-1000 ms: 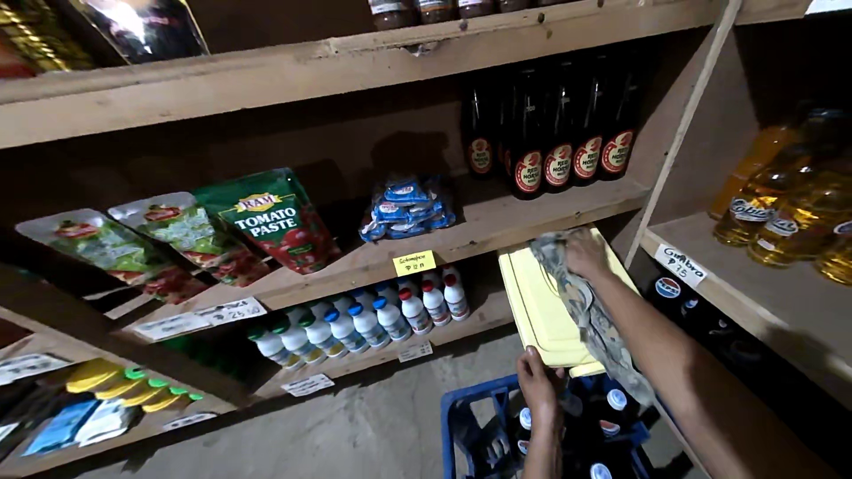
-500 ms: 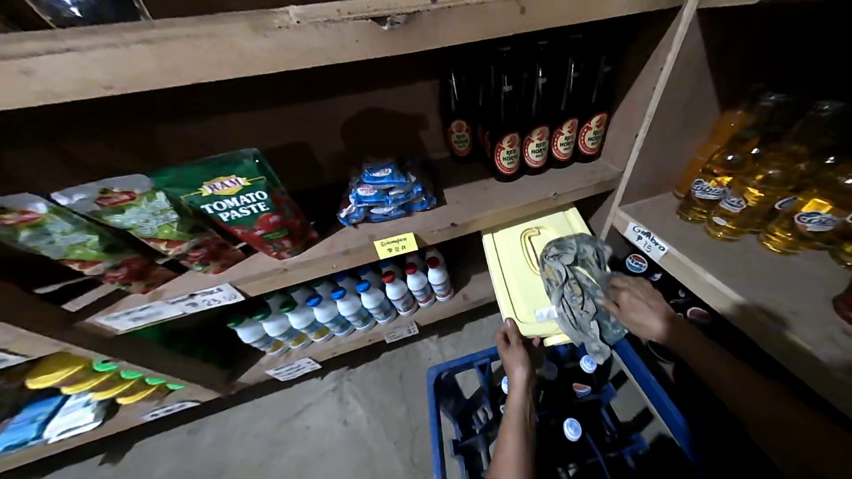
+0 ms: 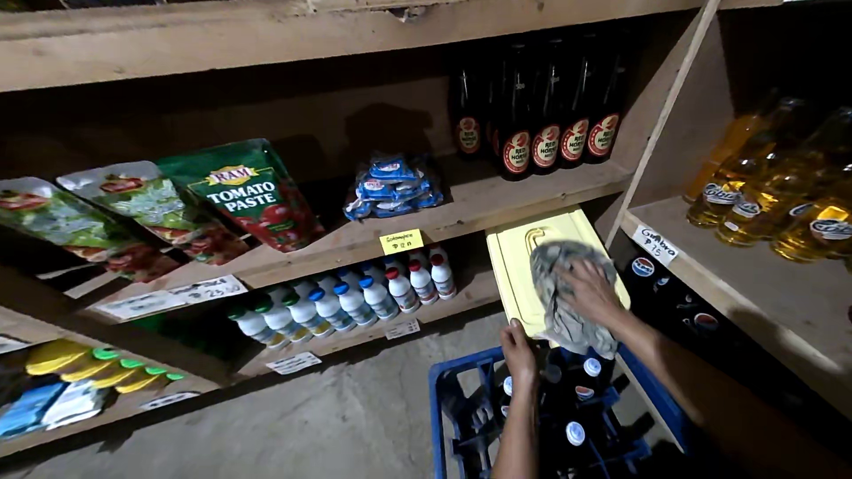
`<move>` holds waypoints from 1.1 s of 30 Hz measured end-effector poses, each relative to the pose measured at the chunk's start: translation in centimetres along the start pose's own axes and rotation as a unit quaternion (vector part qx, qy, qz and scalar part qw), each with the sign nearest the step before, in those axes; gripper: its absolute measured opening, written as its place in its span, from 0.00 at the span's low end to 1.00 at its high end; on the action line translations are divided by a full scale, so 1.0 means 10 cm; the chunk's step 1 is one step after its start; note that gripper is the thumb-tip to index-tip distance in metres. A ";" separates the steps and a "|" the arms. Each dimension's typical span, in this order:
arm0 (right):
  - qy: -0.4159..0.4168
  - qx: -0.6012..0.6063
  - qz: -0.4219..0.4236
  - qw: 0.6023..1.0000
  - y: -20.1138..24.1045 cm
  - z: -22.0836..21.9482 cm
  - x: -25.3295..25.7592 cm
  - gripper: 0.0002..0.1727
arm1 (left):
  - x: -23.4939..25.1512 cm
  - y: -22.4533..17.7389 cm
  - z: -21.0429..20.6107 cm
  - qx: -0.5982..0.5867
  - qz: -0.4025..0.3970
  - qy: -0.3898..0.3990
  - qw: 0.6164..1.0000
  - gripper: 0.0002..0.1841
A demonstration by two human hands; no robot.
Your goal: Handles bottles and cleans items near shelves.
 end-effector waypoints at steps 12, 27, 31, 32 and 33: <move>0.133 0.064 -0.097 0.984 0.05 0.29 0.42 0.29 | -0.04 -0.03 0.00 -0.032 0.015 0.010 0.999 0.16; 0.140 -0.017 -0.168 0.976 0.49 0.24 0.54 0.38 | -0.02 -0.01 0.02 -0.041 0.016 0.016 0.999 0.17; 0.061 0.138 -0.169 0.974 -0.05 0.46 0.38 0.23 | 0.02 -0.14 0.00 -0.057 0.038 0.019 0.997 0.20; 0.037 0.168 -0.165 0.971 -0.18 0.54 0.27 0.19 | 0.05 -0.20 -0.02 -0.061 0.042 0.020 0.997 0.20; 0.012 0.200 -0.159 0.967 -0.28 0.64 0.13 0.16 | 0.09 -0.26 -0.04 -0.059 0.041 0.021 0.997 0.21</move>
Point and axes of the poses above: each hand's wrist, its own x-axis towards the middle knuckle, its own z-axis out of the back of the hand, y = z × x, the point moved 2 cm from there along x, towards the middle knuckle, and after that the axes turned 4 degrees about -z, right-handed, at the moved point
